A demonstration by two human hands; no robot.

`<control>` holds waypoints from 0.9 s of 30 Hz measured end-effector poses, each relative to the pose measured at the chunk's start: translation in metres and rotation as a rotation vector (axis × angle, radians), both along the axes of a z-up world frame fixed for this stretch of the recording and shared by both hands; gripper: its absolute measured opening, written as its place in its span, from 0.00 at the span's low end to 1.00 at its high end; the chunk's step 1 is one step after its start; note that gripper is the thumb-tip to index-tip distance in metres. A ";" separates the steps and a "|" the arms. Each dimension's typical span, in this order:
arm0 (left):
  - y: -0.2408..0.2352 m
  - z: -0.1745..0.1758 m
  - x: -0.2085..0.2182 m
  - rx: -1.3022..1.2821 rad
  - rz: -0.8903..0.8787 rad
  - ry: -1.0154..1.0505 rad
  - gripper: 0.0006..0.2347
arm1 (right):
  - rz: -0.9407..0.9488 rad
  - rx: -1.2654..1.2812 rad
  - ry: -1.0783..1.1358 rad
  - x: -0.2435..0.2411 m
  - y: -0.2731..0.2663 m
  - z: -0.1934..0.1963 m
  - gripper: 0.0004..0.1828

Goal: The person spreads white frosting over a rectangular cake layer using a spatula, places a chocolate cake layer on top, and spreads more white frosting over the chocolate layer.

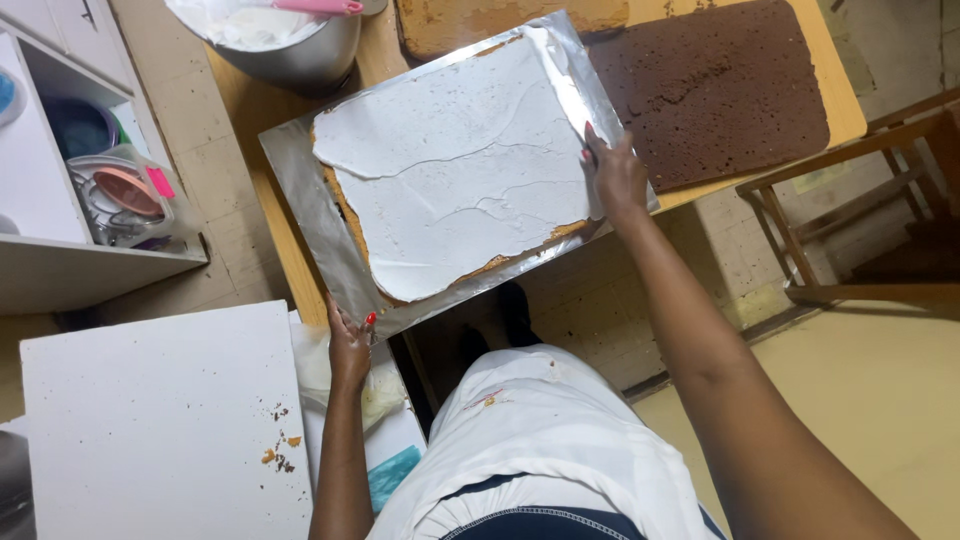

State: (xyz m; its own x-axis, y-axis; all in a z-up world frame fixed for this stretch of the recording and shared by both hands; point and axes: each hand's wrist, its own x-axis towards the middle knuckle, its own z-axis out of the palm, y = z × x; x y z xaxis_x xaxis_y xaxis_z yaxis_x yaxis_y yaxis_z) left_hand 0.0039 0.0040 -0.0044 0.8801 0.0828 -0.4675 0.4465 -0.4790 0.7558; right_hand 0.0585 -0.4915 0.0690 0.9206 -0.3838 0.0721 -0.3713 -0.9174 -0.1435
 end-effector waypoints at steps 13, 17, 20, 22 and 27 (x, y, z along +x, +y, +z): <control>-0.001 0.005 -0.004 -0.060 0.063 -0.012 0.38 | 0.363 0.505 0.175 -0.081 0.208 0.023 0.19; -0.003 -0.001 -0.003 -0.062 0.059 -0.032 0.38 | 0.476 0.339 -0.017 -0.113 0.169 0.040 0.23; 0.008 -0.034 0.000 -0.002 0.008 -0.072 0.38 | 0.350 -0.013 -0.123 -0.114 0.089 0.019 0.17; 0.005 -0.018 -0.003 0.012 -0.012 -0.050 0.38 | 0.172 0.045 -0.059 -0.114 0.056 0.038 0.17; 0.007 -0.018 -0.002 0.078 -0.030 -0.025 0.37 | -0.071 0.111 0.021 -0.137 0.006 -0.013 0.19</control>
